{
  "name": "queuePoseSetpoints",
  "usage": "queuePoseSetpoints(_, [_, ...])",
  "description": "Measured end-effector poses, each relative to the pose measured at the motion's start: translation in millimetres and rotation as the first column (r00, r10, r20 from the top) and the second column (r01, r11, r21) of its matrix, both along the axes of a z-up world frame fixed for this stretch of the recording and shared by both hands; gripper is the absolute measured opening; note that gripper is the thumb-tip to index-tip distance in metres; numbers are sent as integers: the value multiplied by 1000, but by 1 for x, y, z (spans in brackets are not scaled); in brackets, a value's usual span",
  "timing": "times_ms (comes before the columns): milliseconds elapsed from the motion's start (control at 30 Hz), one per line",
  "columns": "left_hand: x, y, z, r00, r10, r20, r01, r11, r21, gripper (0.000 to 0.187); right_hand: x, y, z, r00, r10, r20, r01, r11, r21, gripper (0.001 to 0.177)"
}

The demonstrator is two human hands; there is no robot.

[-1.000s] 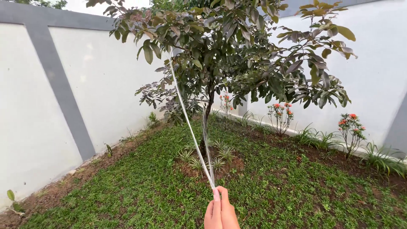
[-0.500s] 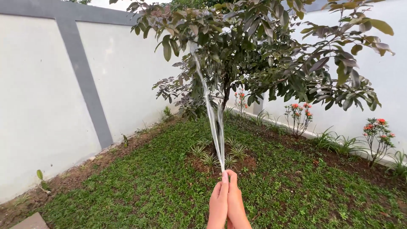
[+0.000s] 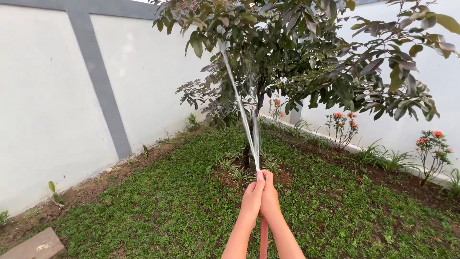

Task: Watering grass and plants in a residential garden using a hose.

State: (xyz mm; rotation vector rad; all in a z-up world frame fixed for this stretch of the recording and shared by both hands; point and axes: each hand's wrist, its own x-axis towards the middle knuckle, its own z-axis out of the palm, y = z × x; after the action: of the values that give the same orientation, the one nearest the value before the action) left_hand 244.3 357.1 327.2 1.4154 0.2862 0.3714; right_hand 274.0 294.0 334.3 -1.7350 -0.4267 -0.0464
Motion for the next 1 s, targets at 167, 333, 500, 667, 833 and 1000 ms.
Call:
queuePoseSetpoints(167, [9, 10, 1, 998, -50, -45, 44, 991, -127, 56, 15, 10, -9, 1000, -15, -22, 14, 999, -36, 32])
queuePoseSetpoints(333, [41, 28, -17, 999, -47, -27, 42, 984, -174, 50, 20, 20, -5, 998, -25, -55, 21, 997, -81, 32])
queuePoseSetpoints(500, [28, 34, 14, 994, -24, -108, 12, 994, -108, 50, 21, 31, 6, 1000, -6, -23, 5, 999, -47, 33])
queuePoseSetpoints(667, [19, 35, 27, 995, -69, -76, 57, 987, -149, 44, 29, 38, 9, 995, -14, -100, 10, 999, -38, 34])
queuePoseSetpoints(833, [14, 33, 30, 989, -8, -151, -8, 995, -103, 45, 20, 35, 20, 986, 47, -162, -43, 999, 30, 33])
queuePoseSetpoints(1000, [23, 31, 17, 996, -45, -73, 37, 993, -111, 48, 20, 28, 17, 981, 60, -184, -56, 998, 26, 32])
